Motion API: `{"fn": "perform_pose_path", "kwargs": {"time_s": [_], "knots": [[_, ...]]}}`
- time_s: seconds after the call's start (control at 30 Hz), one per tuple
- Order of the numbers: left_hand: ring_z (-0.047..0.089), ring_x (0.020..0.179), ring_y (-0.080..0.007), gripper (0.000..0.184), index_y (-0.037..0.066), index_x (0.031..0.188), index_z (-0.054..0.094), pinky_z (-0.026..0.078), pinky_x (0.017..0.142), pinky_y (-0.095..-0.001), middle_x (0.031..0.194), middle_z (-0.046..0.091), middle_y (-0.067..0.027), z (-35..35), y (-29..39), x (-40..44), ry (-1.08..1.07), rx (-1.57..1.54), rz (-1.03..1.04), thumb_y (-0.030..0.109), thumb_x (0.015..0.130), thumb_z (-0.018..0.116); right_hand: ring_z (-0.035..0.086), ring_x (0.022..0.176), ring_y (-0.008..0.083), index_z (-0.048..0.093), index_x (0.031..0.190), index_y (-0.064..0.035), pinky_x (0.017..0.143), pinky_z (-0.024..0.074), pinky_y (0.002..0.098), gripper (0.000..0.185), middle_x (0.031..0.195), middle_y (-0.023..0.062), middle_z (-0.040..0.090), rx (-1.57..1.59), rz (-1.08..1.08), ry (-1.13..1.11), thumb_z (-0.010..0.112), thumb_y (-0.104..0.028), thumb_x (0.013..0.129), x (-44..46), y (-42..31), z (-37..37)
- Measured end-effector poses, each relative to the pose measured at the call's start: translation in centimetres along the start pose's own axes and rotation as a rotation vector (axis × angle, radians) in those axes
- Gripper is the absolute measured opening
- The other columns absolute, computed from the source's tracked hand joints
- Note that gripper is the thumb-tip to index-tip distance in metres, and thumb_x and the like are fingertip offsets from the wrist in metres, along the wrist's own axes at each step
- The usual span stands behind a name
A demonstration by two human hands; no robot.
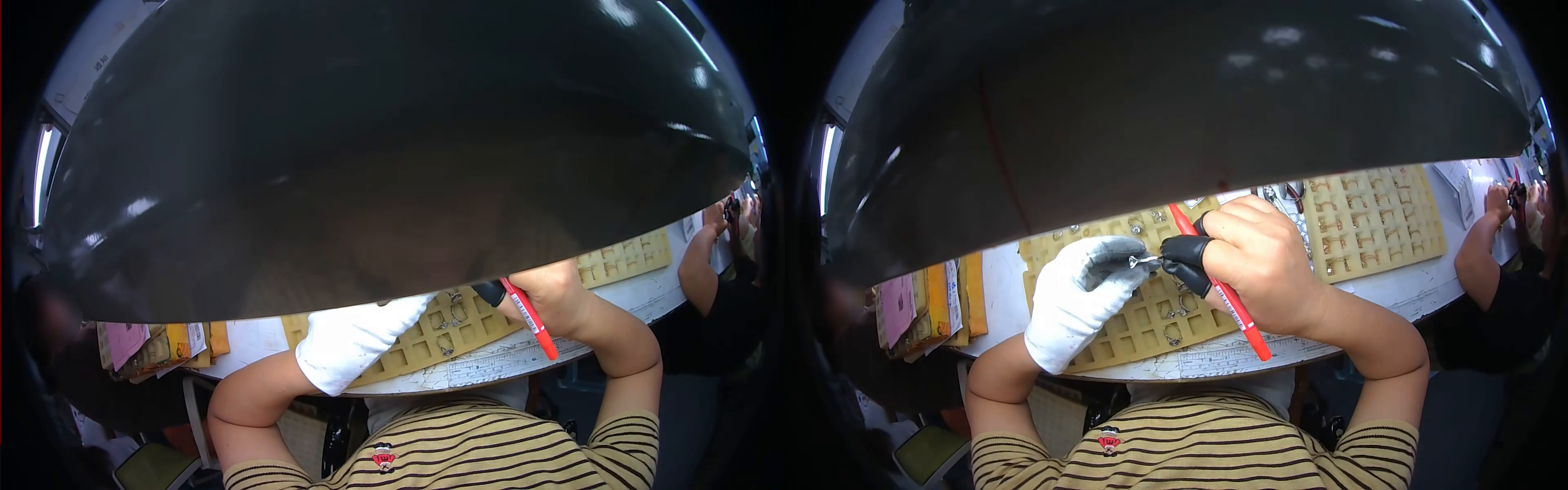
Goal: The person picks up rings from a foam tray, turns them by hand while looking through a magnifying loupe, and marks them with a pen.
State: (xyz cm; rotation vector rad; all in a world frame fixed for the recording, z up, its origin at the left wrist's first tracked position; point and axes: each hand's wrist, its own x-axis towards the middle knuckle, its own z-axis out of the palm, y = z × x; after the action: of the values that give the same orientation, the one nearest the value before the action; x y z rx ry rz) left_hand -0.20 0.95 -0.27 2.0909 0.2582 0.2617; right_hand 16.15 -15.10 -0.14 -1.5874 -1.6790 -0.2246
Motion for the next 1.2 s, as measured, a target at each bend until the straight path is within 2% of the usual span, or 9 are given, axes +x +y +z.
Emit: {"fn": "perform_pose_path", "kwargs": {"time_s": [0.3, 0.53, 0.6, 0.7, 0.73, 0.8, 0.83, 1.07, 1.2], "knots": [[0.063, 0.086, -0.0115, 0.025, 0.000, 0.106, 0.064, 0.051, 0.078, -0.0258, 0.096, 0.068, -0.0067, 0.2, -0.2, 0.0, 0.034, -0.008, 0.025, 0.012, 0.085, 0.069, 0.052, 0.060, 0.0235, 0.067, 0.084, -0.0028, 0.059, 0.0414, 0.0348, 0.028, 0.068, 0.0061, 0.052, -0.025, -0.035, 0.015, 0.073, -0.007, 0.057, -0.2, 0.2, 0.1], [0.063, 0.087, -0.0137, 0.032, -0.001, 0.112, 0.060, 0.052, 0.077, -0.0265, 0.099, 0.067, -0.0097, 0.0, 0.6, 0.1, 0.001, 0.065, 0.064, 0.013, 0.085, 0.069, 0.050, 0.058, 0.0221, 0.063, 0.075, -0.0041, 0.056, 0.0404, 0.0342, 0.019, 0.066, 0.0056, 0.050, -0.064, -0.072, 0.032, 0.071, -0.009, 0.059, -0.4, 0.4, 0.2], [0.065, 0.088, -0.0178, 0.039, -0.003, 0.120, 0.055, 0.053, 0.074, -0.0270, 0.105, 0.065, -0.0143, -0.1, 0.8, 0.4, -0.037, -0.374, -0.250, 0.017, 0.088, 0.066, 0.050, 0.058, 0.0212, 0.062, 0.072, -0.0044, 0.055, 0.0401, 0.0336, 0.015, 0.065, 0.0050, 0.049, -0.102, -0.116, 0.035, 0.070, -0.010, 0.060, -0.2, 0.5, 0.0], [0.067, 0.090, -0.0237, 0.045, -0.005, 0.126, 0.049, 0.054, 0.067, -0.0280, 0.110, 0.063, -0.0191, -1.4, 1.7, 1.2, -0.310, -0.581, -0.385, 0.024, 0.093, 0.058, 0.049, 0.056, 0.0192, 0.062, 0.069, -0.0052, 0.052, 0.0394, 0.0324, 0.011, 0.062, 0.0031, 0.046, -0.141, -0.155, 0.036, 0.069, -0.011, 0.063, 0.3, 0.6, -0.4], [0.067, 0.090, -0.0237, 0.045, -0.005, 0.126, 0.049, 0.054, 0.067, -0.0280, 0.110, 0.063, -0.0191, -1.3, 1.6, 1.3, -0.310, -0.582, -0.385, 0.024, 0.093, 0.058, 0.048, 0.056, 0.0187, 0.062, 0.069, -0.0053, 0.052, 0.0390, 0.0321, 0.011, 0.062, 0.0024, 0.045, -0.139, -0.191, 0.068, 0.070, -0.011, 0.064, 0.5, 1.0, -0.3], [0.067, 0.092, -0.0286, 0.047, -0.006, 0.127, 0.048, 0.055, 0.060, -0.0282, 0.112, 0.062, -0.0216, -1.0, 1.0, 1.3, -0.410, -1.044, -0.485, 0.030, 0.096, 0.052, 0.048, 0.056, 0.0181, 0.062, 0.069, -0.0055, 0.051, 0.0386, 0.0318, 0.010, 0.061, 0.0018, 0.044, -0.136, -0.227, 0.100, 0.070, -0.010, 0.065, 0.5, 1.3, -0.1], [0.067, 0.091, -0.0305, 0.046, -0.006, 0.126, 0.048, 0.056, 0.055, -0.0285, 0.112, 0.062, -0.0239, -1.0, 0.7, 1.4, -0.443, -1.077, -0.498, 0.028, 0.096, 0.050, 0.048, 0.055, 0.0180, 0.064, 0.071, -0.0058, 0.050, 0.0384, 0.0319, 0.010, 0.061, 0.0017, 0.044, -0.132, -0.240, 0.087, 0.071, -0.010, 0.066, 0.4, 1.4, 0.0], [0.068, 0.088, -0.0301, 0.041, -0.008, 0.119, 0.051, 0.056, 0.053, -0.0277, 0.108, 0.063, -0.0241, -1.2, 0.6, 1.2, -0.488, -1.121, -0.530, 0.025, 0.096, 0.051, 0.048, 0.056, 0.0182, 0.067, 0.076, -0.0061, 0.049, 0.0373, 0.0324, 0.009, 0.062, 0.0023, 0.045, -0.092, -0.229, 0.051, 0.071, -0.010, 0.069, 0.3, 1.6, 0.2], [0.068, 0.088, -0.0260, 0.038, -0.009, 0.116, 0.053, 0.055, 0.056, -0.0265, 0.105, 0.065, -0.0208, -1.0, 1.4, 1.2, -0.447, -0.925, -0.496, 0.022, 0.095, 0.053, 0.049, 0.056, 0.0196, 0.067, 0.078, -0.0048, 0.049, 0.0374, 0.0333, 0.014, 0.063, 0.0042, 0.048, -0.043, -0.182, 0.070, 0.072, -0.010, 0.066, 0.3, 1.5, 0.5]]}}
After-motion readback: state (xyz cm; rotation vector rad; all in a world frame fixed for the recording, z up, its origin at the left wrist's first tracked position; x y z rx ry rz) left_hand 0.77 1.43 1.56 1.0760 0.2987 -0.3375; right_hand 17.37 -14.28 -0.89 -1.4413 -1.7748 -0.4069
